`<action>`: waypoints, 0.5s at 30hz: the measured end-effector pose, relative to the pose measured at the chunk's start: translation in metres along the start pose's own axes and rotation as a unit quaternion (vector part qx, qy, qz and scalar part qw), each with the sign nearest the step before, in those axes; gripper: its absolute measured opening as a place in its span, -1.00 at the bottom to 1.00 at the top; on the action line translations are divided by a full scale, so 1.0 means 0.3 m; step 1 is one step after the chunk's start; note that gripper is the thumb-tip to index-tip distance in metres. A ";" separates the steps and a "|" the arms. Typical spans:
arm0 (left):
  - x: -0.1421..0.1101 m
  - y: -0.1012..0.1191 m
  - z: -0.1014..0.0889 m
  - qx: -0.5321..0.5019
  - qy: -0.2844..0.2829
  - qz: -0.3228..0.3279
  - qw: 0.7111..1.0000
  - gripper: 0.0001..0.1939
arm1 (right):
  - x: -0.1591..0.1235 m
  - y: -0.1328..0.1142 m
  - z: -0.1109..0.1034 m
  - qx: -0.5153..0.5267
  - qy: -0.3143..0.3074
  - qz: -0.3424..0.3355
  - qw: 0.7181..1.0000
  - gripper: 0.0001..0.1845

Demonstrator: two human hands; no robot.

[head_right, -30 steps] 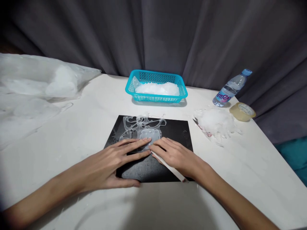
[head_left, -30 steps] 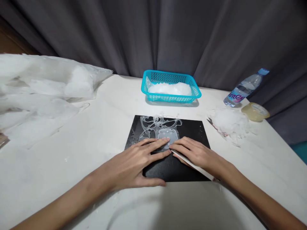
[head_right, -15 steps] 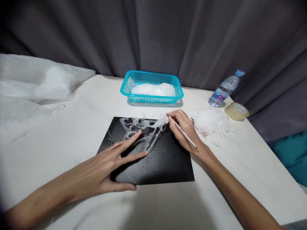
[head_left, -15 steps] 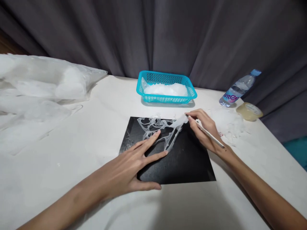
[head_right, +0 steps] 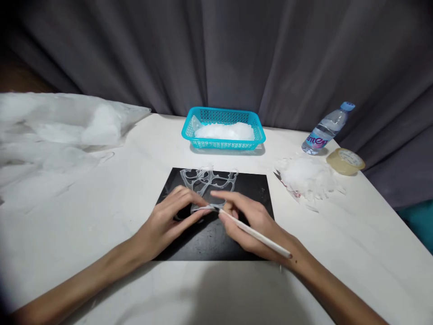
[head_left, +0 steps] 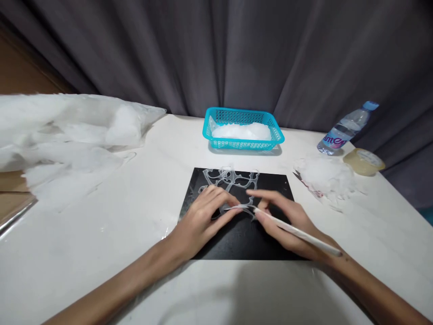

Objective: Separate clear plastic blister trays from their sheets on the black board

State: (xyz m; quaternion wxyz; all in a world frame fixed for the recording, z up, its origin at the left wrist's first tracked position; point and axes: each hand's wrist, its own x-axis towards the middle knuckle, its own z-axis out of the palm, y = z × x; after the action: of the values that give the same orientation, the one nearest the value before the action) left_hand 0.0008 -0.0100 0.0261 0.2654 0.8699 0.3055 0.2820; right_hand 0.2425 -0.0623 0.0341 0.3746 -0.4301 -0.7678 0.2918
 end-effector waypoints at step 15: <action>0.000 0.019 -0.013 -0.188 0.021 -0.165 0.968 -0.81 | -0.002 0.130 -0.079 -0.457 0.036 0.025 0.888 -0.42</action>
State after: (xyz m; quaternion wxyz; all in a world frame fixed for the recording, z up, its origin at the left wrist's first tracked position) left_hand 0.0005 -0.0128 0.0325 0.4607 0.7357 0.3919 0.3049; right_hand 0.2796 -0.0420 0.0169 0.1567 -0.5826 -0.7915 -0.0979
